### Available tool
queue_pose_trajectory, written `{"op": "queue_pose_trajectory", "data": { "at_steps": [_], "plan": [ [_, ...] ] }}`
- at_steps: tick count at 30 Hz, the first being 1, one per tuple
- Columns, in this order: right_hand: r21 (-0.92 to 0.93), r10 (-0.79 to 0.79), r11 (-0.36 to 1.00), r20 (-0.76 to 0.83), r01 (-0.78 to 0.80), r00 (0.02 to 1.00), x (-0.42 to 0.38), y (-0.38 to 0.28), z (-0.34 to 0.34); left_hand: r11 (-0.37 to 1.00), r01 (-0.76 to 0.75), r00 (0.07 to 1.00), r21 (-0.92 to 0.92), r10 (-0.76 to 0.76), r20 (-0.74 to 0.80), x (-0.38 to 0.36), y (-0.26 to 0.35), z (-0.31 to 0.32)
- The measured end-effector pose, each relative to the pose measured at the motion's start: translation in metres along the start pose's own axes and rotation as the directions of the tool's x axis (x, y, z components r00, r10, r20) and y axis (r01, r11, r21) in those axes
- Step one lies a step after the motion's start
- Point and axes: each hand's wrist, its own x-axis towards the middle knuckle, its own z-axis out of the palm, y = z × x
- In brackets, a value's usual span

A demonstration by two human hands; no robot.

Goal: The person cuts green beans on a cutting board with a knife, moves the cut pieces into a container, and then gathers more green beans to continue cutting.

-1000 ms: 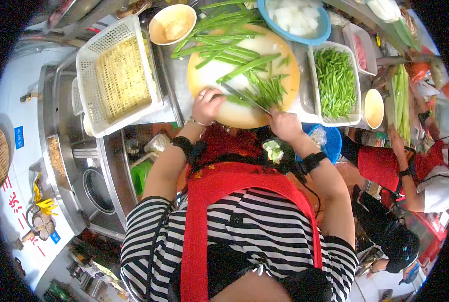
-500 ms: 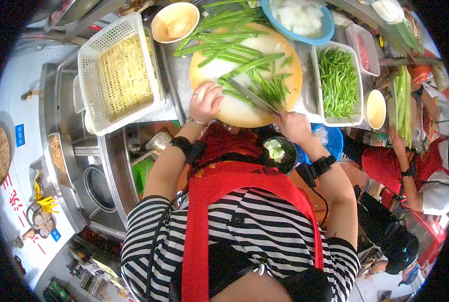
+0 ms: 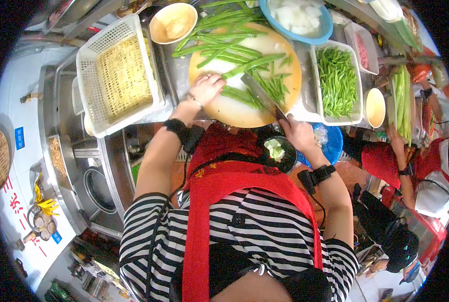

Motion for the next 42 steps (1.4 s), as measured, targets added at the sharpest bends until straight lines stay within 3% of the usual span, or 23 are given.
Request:
{"op": "queue_pose_trajectory", "data": {
  "at_steps": [1,5,6,7,8,10,12,14,15,16,18,22,24,27,30,31,33,36,42],
  "plan": [
    [0.004,0.008,1.0,0.002,-0.008,1.0,0.0,0.001,0.001,0.999,-0.034,0.993,-0.015,0.035,0.116,0.003,-0.004,-0.001],
    [0.053,0.033,0.998,-0.015,-0.032,0.999,-0.002,-0.002,-0.002,0.987,0.059,0.992,-0.147,-0.041,0.122,0.006,-0.013,-0.005],
    [0.063,0.039,0.997,-0.024,-0.037,0.999,-0.002,-0.003,-0.004,0.873,0.246,0.967,-0.422,-0.19,0.17,0.005,-0.012,-0.012],
    [0.073,0.045,0.996,-0.032,-0.042,0.998,-0.003,-0.003,-0.004,0.65,0.406,0.914,-0.643,-0.312,0.261,0.004,-0.009,-0.015],
    [0.075,0.049,0.996,-0.032,-0.046,0.998,-0.004,-0.002,-0.003,0.65,0.405,0.914,-0.642,-0.309,0.264,0.002,-0.008,-0.014],
    [0.091,0.03,0.996,-0.038,-0.027,0.999,-0.004,0.0,-0.002,0.52,0.421,0.903,-0.743,-0.317,0.289,-0.007,-0.006,-0.007],
    [0.081,0.024,0.996,-0.025,-0.022,0.999,-0.004,0.001,0.0,0.555,0.387,0.919,-0.736,-0.295,0.261,-0.011,0.005,0.0],
    [0.069,0.019,0.997,-0.013,-0.018,1.0,-0.005,0.0,-0.001,0.852,0.371,0.926,-0.37,-0.307,0.222,-0.007,0.021,-0.011],
    [0.057,-0.003,0.998,-0.015,0.004,1.0,-0.005,-0.003,-0.004,0.813,0.466,0.88,-0.348,-0.385,0.277,-0.005,0.026,-0.013],
    [0.044,-0.025,0.999,-0.015,0.026,1.0,-0.006,-0.005,-0.005,0.812,0.468,0.879,-0.349,-0.388,0.277,-0.007,0.025,-0.011],
    [0.007,-0.053,0.999,-0.013,0.053,0.999,-0.003,-0.015,-0.001,0.901,0.29,0.957,-0.323,-0.273,0.098,-0.01,0.024,-0.008],
    [-0.114,-0.084,0.99,0.038,0.088,0.996,0.007,-0.02,0.016,0.87,0.349,0.937,-0.348,-0.334,0.104,-0.008,0.03,-0.007],
    [-0.142,-0.088,0.985,0.058,0.095,0.994,0.002,-0.022,0.006,0.784,0.537,0.844,-0.312,-0.498,0.2,-0.009,0.034,-0.004],
    [-0.126,-0.122,0.984,0.032,0.125,0.992,0.005,-0.025,0.003,0.742,0.61,0.791,-0.277,-0.554,0.259,-0.006,0.039,-0.01],
    [-0.204,-0.104,0.971,0.106,0.124,0.989,0.015,-0.024,0.017,0.691,0.682,0.726,-0.24,-0.596,0.345,-0.001,0.043,-0.016],
    [-0.185,-0.109,0.974,0.109,0.128,0.988,0.016,-0.027,0.005,0.693,0.68,0.727,-0.237,-0.596,0.343,-0.005,0.04,-0.011],
    [-0.128,-0.111,0.984,0.096,0.123,0.989,0.013,-0.031,-0.01,0.771,0.521,0.847,-0.367,-0.519,0.111,-0.009,0.035,0.0],
    [-0.106,-0.114,0.987,0.073,0.122,0.991,0.017,-0.028,0.016,0.682,0.634,0.763,-0.365,-0.629,0.15,-0.008,0.037,0.003],
    [-0.121,-0.125,0.984,0.077,0.134,0.989,0.021,-0.035,-0.003,0.684,0.606,0.778,-0.406,-0.615,0.125,-0.012,0.037,0.003]
  ]
}}
